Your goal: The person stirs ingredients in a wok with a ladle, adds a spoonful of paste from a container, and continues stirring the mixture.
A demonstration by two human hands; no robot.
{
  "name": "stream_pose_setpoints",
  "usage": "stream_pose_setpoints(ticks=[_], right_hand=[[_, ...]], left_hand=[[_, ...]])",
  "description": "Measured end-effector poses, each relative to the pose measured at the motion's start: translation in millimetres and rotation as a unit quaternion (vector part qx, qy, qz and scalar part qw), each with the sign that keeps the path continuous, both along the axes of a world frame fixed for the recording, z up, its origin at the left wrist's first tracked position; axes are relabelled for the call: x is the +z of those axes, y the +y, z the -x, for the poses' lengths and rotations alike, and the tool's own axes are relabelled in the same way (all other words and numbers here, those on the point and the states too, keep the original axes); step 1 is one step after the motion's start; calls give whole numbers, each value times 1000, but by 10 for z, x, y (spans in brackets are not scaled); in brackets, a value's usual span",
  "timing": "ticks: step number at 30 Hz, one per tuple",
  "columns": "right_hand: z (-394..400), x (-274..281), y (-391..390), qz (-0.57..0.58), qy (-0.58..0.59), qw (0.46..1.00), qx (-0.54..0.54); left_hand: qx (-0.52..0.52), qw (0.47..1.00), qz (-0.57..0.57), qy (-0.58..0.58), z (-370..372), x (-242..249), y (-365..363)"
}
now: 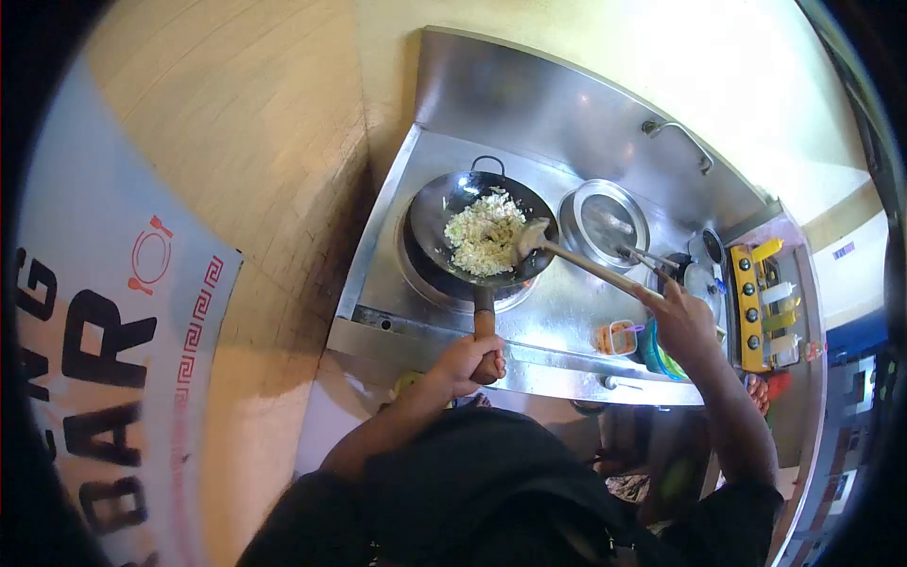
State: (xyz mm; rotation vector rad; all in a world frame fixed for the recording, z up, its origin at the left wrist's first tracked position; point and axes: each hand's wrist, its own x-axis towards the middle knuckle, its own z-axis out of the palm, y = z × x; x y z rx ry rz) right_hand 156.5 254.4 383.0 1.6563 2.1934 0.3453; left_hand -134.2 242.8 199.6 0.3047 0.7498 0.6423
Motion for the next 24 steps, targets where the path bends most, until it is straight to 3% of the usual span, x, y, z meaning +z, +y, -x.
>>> stream_pose_setpoints(ticks=[3,6,8,9,12,14,16,18,19,20,22,24], right_hand=[[4,-354,181,36,22,998,-38],[-121,-1170,509,87,148,974,-146],[-117,-1406,544,85,269,948,-146],[-129,-1574,556,35,339,936,-85],[48,-1894,734,29,369,913,-174],[38,-1961,803,22,372,914,-160],[88,-1601,757,237,474,799,-283],[-122,-1796,638,251,457,811,-264],[-312,-2211,667,135,445,880,-93],[-438,-2462,599,15,418,905,78],[-316,-2404,760,21,398,915,57],[-192,-2063,879,216,493,837,-94]], left_hand=[[29,995,15,-94,-102,-674,34],[-3,998,-11,-58,25,-680,68],[24,998,-1,-58,52,-798,99],[28,998,5,-52,65,-922,98],[21,998,17,-62,54,-1134,78],[46,997,6,-55,44,-1135,76],[44,998,9,-47,89,-1071,97],[48,997,19,-51,88,-1103,111],[54,998,8,-44,80,-1153,131],[52,998,1,-34,60,-1197,77],[53,998,0,-26,39,-1063,30],[62,998,-12,-13,98,-995,142]])
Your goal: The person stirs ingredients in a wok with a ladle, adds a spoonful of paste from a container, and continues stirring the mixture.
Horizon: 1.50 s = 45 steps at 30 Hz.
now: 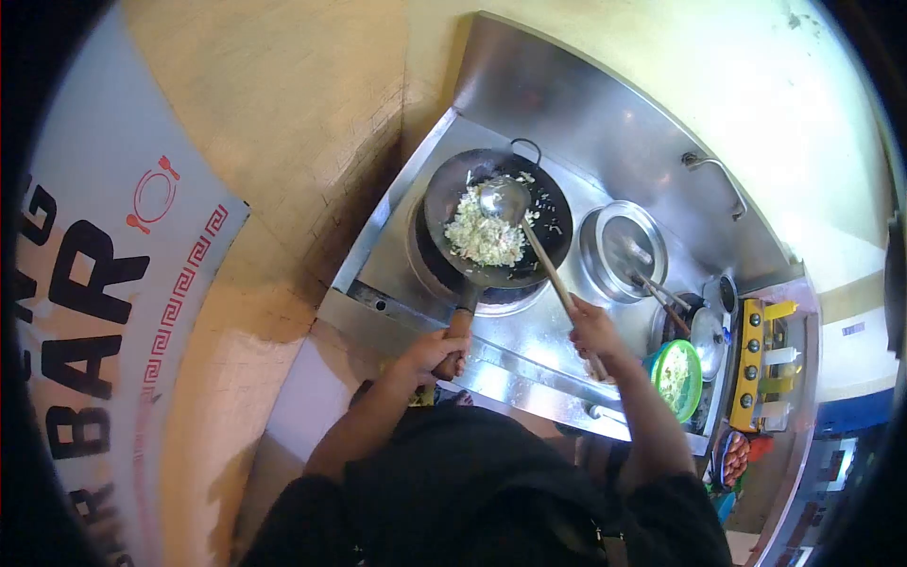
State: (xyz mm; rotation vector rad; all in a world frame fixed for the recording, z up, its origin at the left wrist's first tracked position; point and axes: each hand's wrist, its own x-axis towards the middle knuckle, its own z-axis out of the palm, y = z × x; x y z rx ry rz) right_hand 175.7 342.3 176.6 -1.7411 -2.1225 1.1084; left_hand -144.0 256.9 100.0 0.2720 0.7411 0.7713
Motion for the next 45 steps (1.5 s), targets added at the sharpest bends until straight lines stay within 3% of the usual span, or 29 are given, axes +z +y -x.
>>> stream_pose_setpoints(ticks=[2,4,5,6,7,8,9,10,11,13,14,16,17,20,24,26,29,33,36,38,39,40,42,43,44,45], right_hand=[[313,858,-281,197,36,973,-118],[248,786,-434,174,-55,982,-53],[191,469,-370,174,-60,981,-60],[93,-45,-249,-60,-107,992,28],[30,-278,-150,-291,-151,937,118],[153,-125,-24,-249,-147,953,91],[334,297,-65,-82,-135,987,-1],[497,636,-123,90,-113,985,-94],[424,623,-216,90,-110,985,-102],[115,582,-482,-37,-134,990,23],[110,506,-488,-30,-139,990,19],[250,352,-493,-117,-260,958,-10],[573,658,-396,-63,-268,959,-66],[628,650,-214,-123,-247,959,-67],[720,864,-315,-85,-294,942,-140],[657,715,-366,-91,-315,936,-130],[282,227,-518,-130,-198,970,-63],[506,534,-888,-51,-218,970,-89],[509,298,-928,-118,-197,969,-90],[494,39,-718,-200,-215,956,-15],[476,77,-634,-106,-224,965,-82],[425,155,-610,-109,-222,966,-79],[232,282,-677,68,-57,991,-103],[749,934,-718,206,12,944,-258],[586,709,-697,207,10,944,-255],[315,305,-716,19,-134,987,-86]], left_hand=[[-8,1000,-10,-7,33,-63,-81],[6,999,6,-32,81,41,-50],[2,1000,-7,-16,91,66,-36],[-7,1000,-20,-1,80,80,-44],[-17,1000,-22,-7,71,91,-59],[-37,999,-24,13,94,116,-38],[-54,998,-26,36,158,143,6],[-58,997,-30,39,204,111,40],[-66,998,-18,15,211,24,54],[-52,998,13,-34,223,-33,60],[-56,997,19,-40,210,-94,60],[-57,996,-17,-62,202,-244,76],[-83,996,-12,-16,248,-151,99],[-90,995,7,-44,300,-127,102],[-76,996,32,-40,278,-110,70],[-75,996,20,-38,277,-90,97],[-95,995,18,-22,307,-49,125],[-83,995,40,-37,336,-24,103],[-84,995,23,-51,306,-126,98],[-84,995,10,-42,298,-105,117],[-85,996,6,-40,302,-76,135],[-86,996,13,-29,319,-54,143],[-88,996,27,-16,354,-57,114],[-86,996,28,-22,352,-74,117],[-84,996,29,-29,336,-82,119],[-84,995,32,-30,323,-86,111]])
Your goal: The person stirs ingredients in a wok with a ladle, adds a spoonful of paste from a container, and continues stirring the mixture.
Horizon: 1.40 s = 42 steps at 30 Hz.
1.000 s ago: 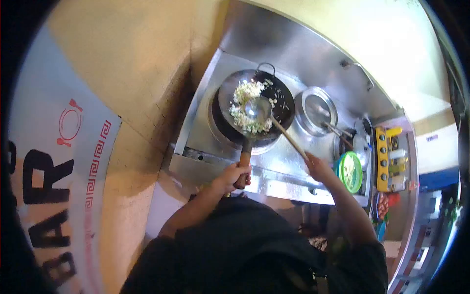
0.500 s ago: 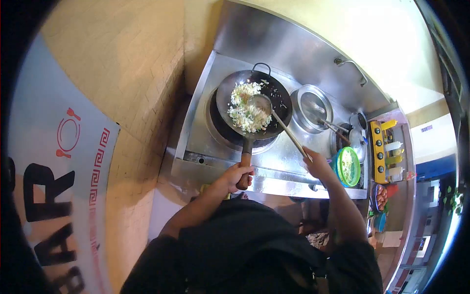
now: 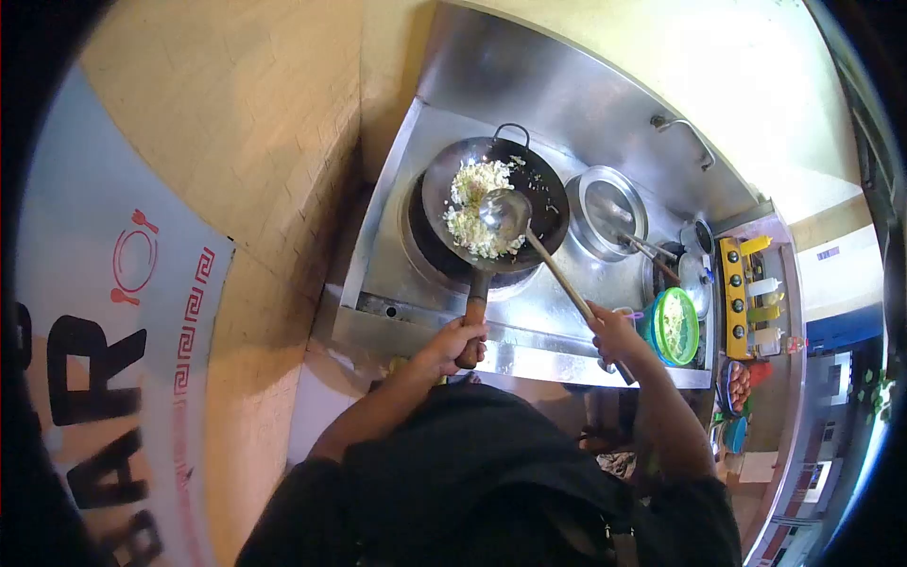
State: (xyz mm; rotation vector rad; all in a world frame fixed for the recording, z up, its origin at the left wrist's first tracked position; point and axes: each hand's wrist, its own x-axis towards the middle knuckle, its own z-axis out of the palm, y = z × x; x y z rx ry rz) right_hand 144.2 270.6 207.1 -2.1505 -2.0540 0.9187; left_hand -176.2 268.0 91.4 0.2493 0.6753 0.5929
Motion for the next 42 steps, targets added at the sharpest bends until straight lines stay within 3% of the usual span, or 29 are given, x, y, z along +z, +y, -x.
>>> stream_pose_setpoints(ticks=[1,3,5,7,9,10,12,18,21,23,25,28,29,31,33,34,36,39,40,41,42], right_hand=[[-161,-230,-63,-151,-147,958,196],[97,-150,169,-142,-160,967,135],[335,84,354,-95,-76,993,-9],[184,-61,366,-160,-55,984,48],[223,116,275,-30,-21,998,-43],[254,174,263,-30,-22,998,-43],[348,203,186,-43,-169,985,18],[695,-204,518,-110,-110,988,-13],[926,-369,585,-95,-82,990,61],[879,-75,240,-83,-96,987,96],[873,536,-85,-25,-240,954,178],[718,529,-117,-53,-332,925,175],[689,342,-8,-54,-331,927,169],[677,-139,300,-180,-268,932,166],[1024,-57,321,-144,-214,956,140],[1086,105,136,-112,-220,949,199],[1243,549,-332,-41,-225,956,185],[850,595,-359,-27,-243,956,159],[636,549,-196,-5,-242,951,191],[505,625,-144,-78,-151,971,167],[525,810,-110,0,-27,994,103]], left_hand=[[14,1000,-2,-2,-13,-2,-9],[25,1000,-10,-2,-46,2,6],[19,999,16,-24,-24,6,15],[20,1000,11,-21,0,47,10],[19,1000,9,-23,-15,71,5],[29,999,-1,-16,-25,68,0],[35,999,-10,-6,-24,30,-58],[17,999,-25,30,-25,144,-24],[21,1000,8,16,-66,83,-10],[10,1000,10,1,-68,10,-10],[11,1000,11,-20,-86,-57,26],[12,1000,-9,-23,-85,-67,5],[14,1000,6,-17,-82,-28,8],[12,1000,18,-12,-109,-8,10],[6,1000,-7,-28,-91,-47,22],[3,1000,-7,-25,-68,-44,10],[5,999,-28,35,-57,13,-47],[18,999,26,-27,-161,908,-343],[-34,999,5,34,-131,1225,-401],[-28,999,1,35,-161,1180,-381],[-9,1000,-5,15,-188,1099,-370]])
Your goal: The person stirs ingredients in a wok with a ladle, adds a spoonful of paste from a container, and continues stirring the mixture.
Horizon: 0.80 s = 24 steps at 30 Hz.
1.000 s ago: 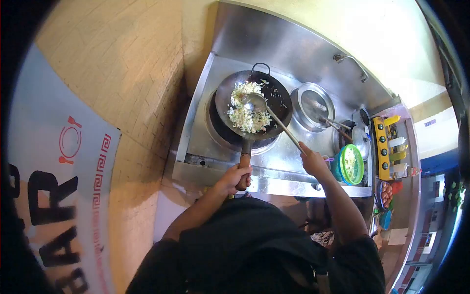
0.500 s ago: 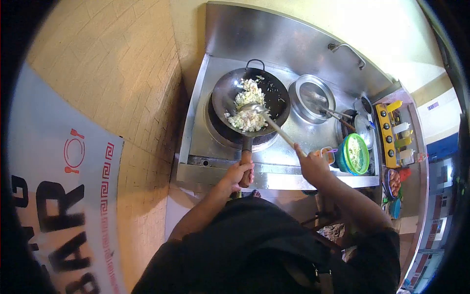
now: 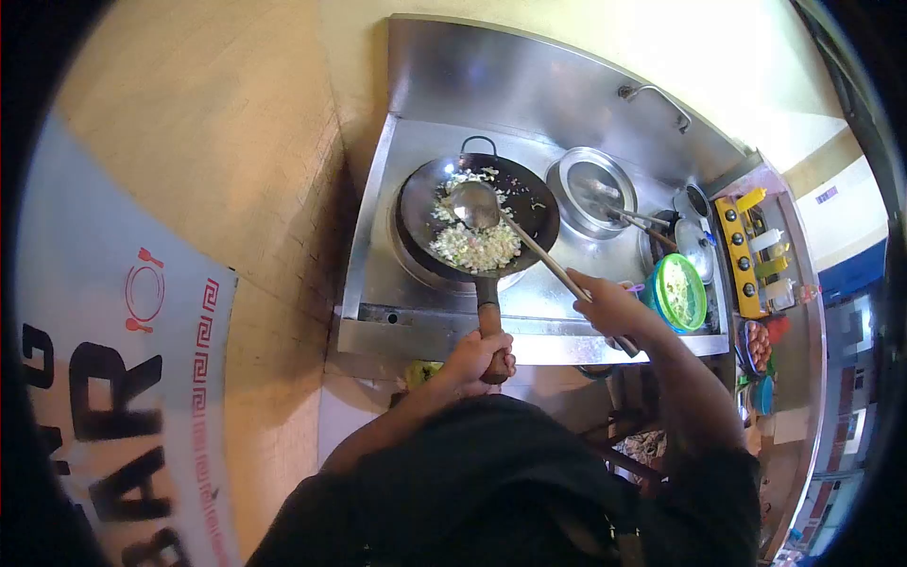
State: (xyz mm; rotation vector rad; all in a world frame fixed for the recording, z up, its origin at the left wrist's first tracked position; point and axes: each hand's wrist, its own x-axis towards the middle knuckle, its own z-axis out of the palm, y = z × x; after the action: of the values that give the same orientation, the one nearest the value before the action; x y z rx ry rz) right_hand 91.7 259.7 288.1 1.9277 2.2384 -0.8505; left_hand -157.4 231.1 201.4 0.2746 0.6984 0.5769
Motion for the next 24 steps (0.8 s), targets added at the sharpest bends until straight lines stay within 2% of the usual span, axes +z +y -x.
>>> stream_pose_setpoints(ticks=[1,3,4,5,6,7,9,11,12,14,17,18,19,21,22,24], right_hand=[[32,196,-56,95,116,986,-72],[132,599,-218,146,142,972,-113],[149,708,-246,192,165,956,-148],[91,735,-266,192,161,957,-148],[-8,764,-305,134,104,985,1],[-56,782,-348,73,45,985,151],[39,829,-493,43,30,990,130],[-3,605,-545,36,-183,982,28],[-49,452,-489,36,-183,982,25],[-182,98,-279,-108,-350,923,120],[-249,-291,-20,-101,-309,943,72],[-231,-217,-200,-54,-436,857,269],[-5,75,-419,-125,-369,901,192],[347,538,-561,85,-303,949,27],[196,381,-520,85,-306,948,29],[-247,-34,-352,-120,-348,923,115]], left_hand=[[14,1000,-1,-19,-6,-93,-31],[33,999,-26,-35,-20,-181,26],[39,998,0,-56,-59,-358,80],[46,996,25,-76,-82,-449,124],[36,999,12,-37,-80,-411,150],[38,998,12,-40,-93,-463,167],[47,997,15,-55,-114,-574,196],[49,997,9,-54,-110,-640,196],[49,997,3,-52,-103,-646,189],[32,998,-16,-49,-89,-719,189],[27,998,-37,-47,-50,-859,230],[34,998,-35,-44,13,-906,259],[37,998,-34,-43,61,-965,291],[20,998,-55,-33,138,-975,289],[14,999,-31,34,65,-898,220],[-2,999,-52,4,-38,-525,122]])
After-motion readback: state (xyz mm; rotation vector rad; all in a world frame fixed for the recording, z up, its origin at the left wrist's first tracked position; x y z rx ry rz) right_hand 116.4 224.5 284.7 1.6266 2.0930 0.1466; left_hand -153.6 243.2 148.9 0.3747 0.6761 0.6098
